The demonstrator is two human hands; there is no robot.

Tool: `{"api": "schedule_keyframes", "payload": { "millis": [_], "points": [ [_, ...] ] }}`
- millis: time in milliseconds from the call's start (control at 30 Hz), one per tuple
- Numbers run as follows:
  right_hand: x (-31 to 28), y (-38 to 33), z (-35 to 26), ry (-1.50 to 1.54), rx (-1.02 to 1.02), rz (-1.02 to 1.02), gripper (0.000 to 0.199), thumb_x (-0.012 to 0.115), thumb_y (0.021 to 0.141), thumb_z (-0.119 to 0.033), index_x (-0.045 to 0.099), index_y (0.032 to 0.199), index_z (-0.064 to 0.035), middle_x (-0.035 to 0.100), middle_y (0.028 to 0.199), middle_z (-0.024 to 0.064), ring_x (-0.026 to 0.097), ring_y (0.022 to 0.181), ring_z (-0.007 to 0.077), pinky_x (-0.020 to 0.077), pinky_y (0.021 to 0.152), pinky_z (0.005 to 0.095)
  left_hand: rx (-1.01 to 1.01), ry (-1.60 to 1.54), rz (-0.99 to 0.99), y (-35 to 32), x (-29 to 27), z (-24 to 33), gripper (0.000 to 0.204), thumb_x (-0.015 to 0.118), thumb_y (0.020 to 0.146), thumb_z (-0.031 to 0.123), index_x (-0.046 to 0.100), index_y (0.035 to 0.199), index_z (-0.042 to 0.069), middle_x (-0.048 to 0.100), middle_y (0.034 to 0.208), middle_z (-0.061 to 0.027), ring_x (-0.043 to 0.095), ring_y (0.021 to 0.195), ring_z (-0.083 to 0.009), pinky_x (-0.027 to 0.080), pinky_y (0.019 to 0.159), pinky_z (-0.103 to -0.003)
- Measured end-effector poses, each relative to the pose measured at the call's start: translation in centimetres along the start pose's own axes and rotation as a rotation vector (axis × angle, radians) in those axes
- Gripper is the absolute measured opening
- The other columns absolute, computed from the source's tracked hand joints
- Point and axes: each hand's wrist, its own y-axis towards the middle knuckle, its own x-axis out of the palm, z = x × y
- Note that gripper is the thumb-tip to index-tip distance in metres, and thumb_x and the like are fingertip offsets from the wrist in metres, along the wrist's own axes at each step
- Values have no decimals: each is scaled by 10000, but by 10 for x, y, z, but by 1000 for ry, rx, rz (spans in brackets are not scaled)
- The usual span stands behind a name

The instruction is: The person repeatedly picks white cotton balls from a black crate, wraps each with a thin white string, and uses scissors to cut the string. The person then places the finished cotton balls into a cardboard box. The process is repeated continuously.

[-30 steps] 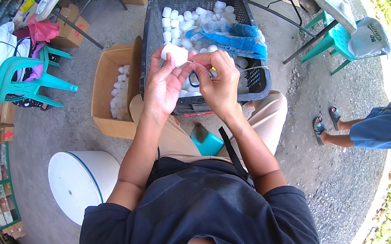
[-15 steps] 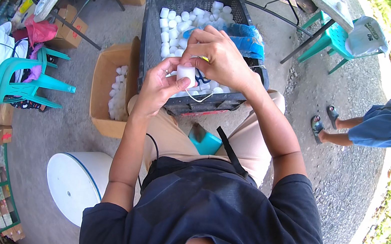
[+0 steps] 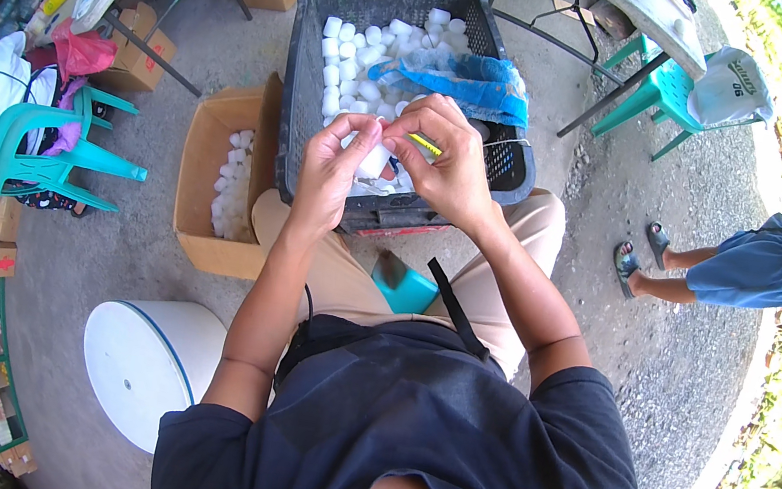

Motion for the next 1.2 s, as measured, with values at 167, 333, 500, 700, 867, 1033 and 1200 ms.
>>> {"api": "schedule_keyframes", "payload": {
  "millis": [167,333,500,700,867,1033,1200],
  "points": [
    [1,-5,0,53,46,6,110,679,728,21,636,812,-35,649,836,91,614,796,295,480,704,359,78,132,-31,2,0,0,127,556,965,171,557,969,44,621,854,-33,598,695,-81,496,546,-221],
    [9,-13,-3,239,321,118,101,673,756,29,636,840,-14,669,793,100,661,770,238,509,687,331,215,276,29,-1,11,-1,88,551,960,122,541,945,35,601,859,-27,554,701,-51,466,551,-204],
    [17,-20,-7,220,349,185,81,663,801,48,648,875,18,656,863,72,639,786,116,515,732,243,265,395,48,-3,10,1,83,573,942,96,546,922,20,601,878,-27,546,735,-66,455,623,-211],
    [19,-21,-8,105,264,236,88,692,789,-26,698,869,-62,627,839,72,528,811,202,404,758,309,424,514,29,2,7,2,114,616,917,107,551,898,16,628,910,-69,583,821,-108,483,722,-267],
    [27,-26,-1,410,488,223,56,661,843,-73,666,877,-29,573,801,48,479,769,152,397,707,289,467,320,106,4,17,1,110,663,876,73,567,871,20,638,925,-98,603,836,-130,491,732,-279],
    [26,-22,-8,413,546,212,76,639,858,-82,633,874,-9,538,778,46,460,758,140,395,678,283,638,500,204,3,19,-7,114,692,853,61,595,901,25,648,875,-88,620,818,-148,494,724,-278],
    [36,-28,-6,358,433,343,78,615,890,-77,608,902,-1,537,838,35,475,770,108,409,681,258,855,652,249,3,26,-6,124,712,821,43,633,916,33,662,851,-91,642,768,-208,502,687,-303]
  ]
}}
